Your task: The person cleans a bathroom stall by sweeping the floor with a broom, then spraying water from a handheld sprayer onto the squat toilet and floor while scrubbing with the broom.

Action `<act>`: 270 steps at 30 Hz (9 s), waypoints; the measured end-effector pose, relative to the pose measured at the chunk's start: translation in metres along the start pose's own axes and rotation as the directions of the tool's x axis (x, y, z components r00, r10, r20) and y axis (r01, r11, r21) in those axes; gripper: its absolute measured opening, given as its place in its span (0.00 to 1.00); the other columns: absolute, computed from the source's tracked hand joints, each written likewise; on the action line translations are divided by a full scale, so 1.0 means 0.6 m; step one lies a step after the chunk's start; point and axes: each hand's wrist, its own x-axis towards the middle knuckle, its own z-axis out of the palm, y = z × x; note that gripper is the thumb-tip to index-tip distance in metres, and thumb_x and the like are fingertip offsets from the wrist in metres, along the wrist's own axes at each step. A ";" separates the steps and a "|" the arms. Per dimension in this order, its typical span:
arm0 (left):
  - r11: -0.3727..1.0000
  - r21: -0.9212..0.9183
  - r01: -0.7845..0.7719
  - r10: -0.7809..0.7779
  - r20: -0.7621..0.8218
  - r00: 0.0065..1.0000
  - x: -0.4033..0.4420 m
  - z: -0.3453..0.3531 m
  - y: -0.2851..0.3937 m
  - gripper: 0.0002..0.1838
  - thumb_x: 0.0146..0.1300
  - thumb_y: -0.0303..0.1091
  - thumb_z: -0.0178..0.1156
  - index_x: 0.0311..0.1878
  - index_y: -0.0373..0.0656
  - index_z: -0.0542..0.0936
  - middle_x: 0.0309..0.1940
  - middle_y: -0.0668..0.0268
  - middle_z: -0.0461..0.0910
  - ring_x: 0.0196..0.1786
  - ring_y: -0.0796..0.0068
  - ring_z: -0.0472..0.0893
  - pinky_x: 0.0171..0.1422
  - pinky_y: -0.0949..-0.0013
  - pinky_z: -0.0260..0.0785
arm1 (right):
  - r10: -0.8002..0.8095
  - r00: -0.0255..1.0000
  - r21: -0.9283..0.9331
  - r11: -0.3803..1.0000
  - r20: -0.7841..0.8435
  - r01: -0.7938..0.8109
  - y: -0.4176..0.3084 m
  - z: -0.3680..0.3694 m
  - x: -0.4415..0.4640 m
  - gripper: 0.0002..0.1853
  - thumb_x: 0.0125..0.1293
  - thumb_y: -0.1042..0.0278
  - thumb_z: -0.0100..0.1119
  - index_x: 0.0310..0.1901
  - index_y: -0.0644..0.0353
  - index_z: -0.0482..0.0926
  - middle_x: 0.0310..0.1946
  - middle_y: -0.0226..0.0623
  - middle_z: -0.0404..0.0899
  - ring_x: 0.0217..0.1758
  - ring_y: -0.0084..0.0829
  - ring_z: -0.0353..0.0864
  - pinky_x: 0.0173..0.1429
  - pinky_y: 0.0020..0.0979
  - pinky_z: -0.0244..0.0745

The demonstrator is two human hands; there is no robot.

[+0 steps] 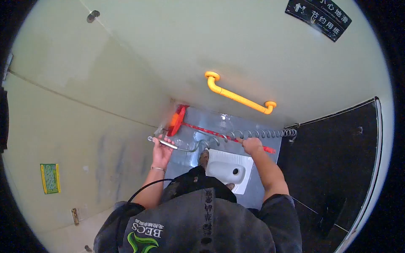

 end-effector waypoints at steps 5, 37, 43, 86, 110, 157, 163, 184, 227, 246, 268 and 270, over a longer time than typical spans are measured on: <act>0.996 0.023 0.083 -0.082 -0.027 0.996 0.020 0.012 -0.073 0.19 0.63 0.54 0.51 0.48 0.50 0.70 0.32 0.66 0.73 0.36 0.68 0.74 0.47 0.57 0.70 | 0.033 0.996 0.218 0.976 -0.081 -0.015 0.106 0.070 -0.175 0.22 0.64 0.55 0.47 0.61 0.32 0.65 0.37 0.43 0.80 0.40 0.47 0.80 0.44 0.47 0.74; 0.831 0.298 0.471 -0.493 0.002 0.870 0.028 0.019 -0.227 0.22 0.63 0.56 0.50 0.49 0.48 0.68 0.28 0.66 0.70 0.31 0.68 0.71 0.40 0.59 0.69 | 0.560 0.768 0.595 0.516 0.311 -0.617 -0.023 0.358 -0.522 0.24 0.66 0.48 0.40 0.64 0.32 0.60 0.40 0.50 0.79 0.46 0.52 0.77 0.50 0.46 0.72; 0.687 0.381 0.619 -0.661 -0.027 0.750 -0.011 0.026 -0.278 0.22 0.64 0.57 0.47 0.47 0.47 0.68 0.25 0.66 0.68 0.28 0.69 0.70 0.34 0.61 0.67 | 0.576 0.640 0.716 0.131 0.508 -0.686 -0.198 0.439 -0.637 0.25 0.67 0.53 0.43 0.65 0.44 0.62 0.29 0.47 0.80 0.25 0.41 0.81 0.24 0.40 0.75; 0.167 0.873 0.458 -0.905 -0.049 0.423 0.025 0.180 -0.366 0.24 0.64 0.59 0.46 0.49 0.48 0.70 0.22 0.70 0.67 0.26 0.75 0.69 0.32 0.66 0.66 | 0.291 0.570 0.247 -0.957 0.768 0.155 -0.617 0.176 -0.723 0.25 0.67 0.65 0.48 0.65 0.47 0.62 0.16 0.27 0.65 0.14 0.18 0.63 0.16 0.23 0.61; -0.409 0.753 -0.515 -0.905 -0.407 0.124 -0.013 0.164 -0.406 0.18 0.67 0.48 0.50 0.47 0.43 0.76 0.16 0.73 0.68 0.17 0.83 0.66 0.21 0.77 0.59 | 0.304 0.560 0.094 -0.923 0.771 0.373 -0.741 0.122 -0.654 0.25 0.70 0.59 0.45 0.67 0.48 0.57 0.16 0.29 0.66 0.11 0.20 0.62 0.14 0.24 0.60; 0.185 -0.036 -0.982 -0.733 -0.671 -0.114 0.118 0.150 -0.321 0.23 0.60 0.53 0.53 0.45 0.43 0.79 0.39 0.54 0.80 0.44 0.55 0.78 0.48 0.59 0.67 | 0.132 0.644 -0.593 -0.287 0.753 0.752 -1.020 -0.216 -0.312 0.21 0.68 0.53 0.48 0.59 0.53 0.67 0.25 0.30 0.73 0.20 0.22 0.69 0.23 0.21 0.67; 0.267 -0.225 -0.937 -0.730 -0.682 -0.045 0.094 0.180 -0.297 0.25 0.58 0.58 0.52 0.49 0.50 0.79 0.42 0.55 0.79 0.48 0.53 0.77 0.51 0.56 0.68 | -0.068 0.614 -0.560 -0.499 0.786 0.661 -0.910 -0.290 -0.319 0.18 0.68 0.52 0.48 0.44 0.61 0.75 0.26 0.28 0.77 0.23 0.19 0.72 0.30 0.16 0.70; 0.277 -0.028 -0.960 -0.708 -0.681 -0.185 0.123 0.202 -0.326 0.21 0.62 0.50 0.55 0.50 0.44 0.77 0.25 0.67 0.73 0.29 0.74 0.71 0.37 0.67 0.65 | 0.217 0.668 -0.603 -0.299 0.712 0.739 -0.968 -0.181 -0.148 0.12 0.68 0.60 0.48 0.31 0.59 0.66 0.14 0.26 0.62 0.10 0.19 0.58 0.12 0.23 0.54; 0.107 0.024 -0.994 -0.664 -0.742 -0.089 0.033 0.244 -0.455 0.21 0.63 0.50 0.55 0.45 0.41 0.78 0.21 0.74 0.68 0.24 0.82 0.66 0.29 0.75 0.61 | 0.265 0.718 0.047 -0.950 0.643 0.308 -0.933 0.076 -0.233 0.12 0.64 0.60 0.50 0.36 0.63 0.70 0.11 0.30 0.64 0.08 0.24 0.63 0.12 0.30 0.59; -0.023 0.086 -0.996 -0.439 -0.896 -0.067 0.078 0.159 -0.555 0.18 0.63 0.50 0.55 0.34 0.42 0.76 0.19 0.72 0.68 0.20 0.82 0.66 0.23 0.72 0.58 | -0.042 0.647 -0.559 -0.548 0.762 0.623 -0.851 -0.218 -0.255 0.08 0.63 0.62 0.53 0.33 0.55 0.69 0.15 0.24 0.64 0.11 0.16 0.58 0.12 0.21 0.55; -0.072 0.236 -0.969 -0.518 -0.839 -0.166 0.043 0.203 -0.545 0.16 0.63 0.46 0.56 0.32 0.41 0.76 0.18 0.74 0.69 0.22 0.83 0.67 0.27 0.76 0.59 | -0.135 0.492 -0.488 -0.497 0.860 0.717 -0.818 -0.133 -0.112 0.06 0.55 0.76 0.53 0.29 0.62 0.65 0.14 0.31 0.67 0.11 0.25 0.66 0.15 0.29 0.67; 0.100 0.186 -0.977 -0.542 -0.814 -0.210 0.049 0.188 -0.555 0.16 0.63 0.46 0.56 0.35 0.41 0.77 0.17 0.75 0.68 0.22 0.84 0.67 0.26 0.77 0.58 | -0.036 0.502 -0.444 -0.524 0.864 0.727 -0.833 -0.170 -0.118 0.04 0.55 0.77 0.51 0.29 0.61 0.66 0.14 0.30 0.67 0.11 0.22 0.66 0.15 0.28 0.66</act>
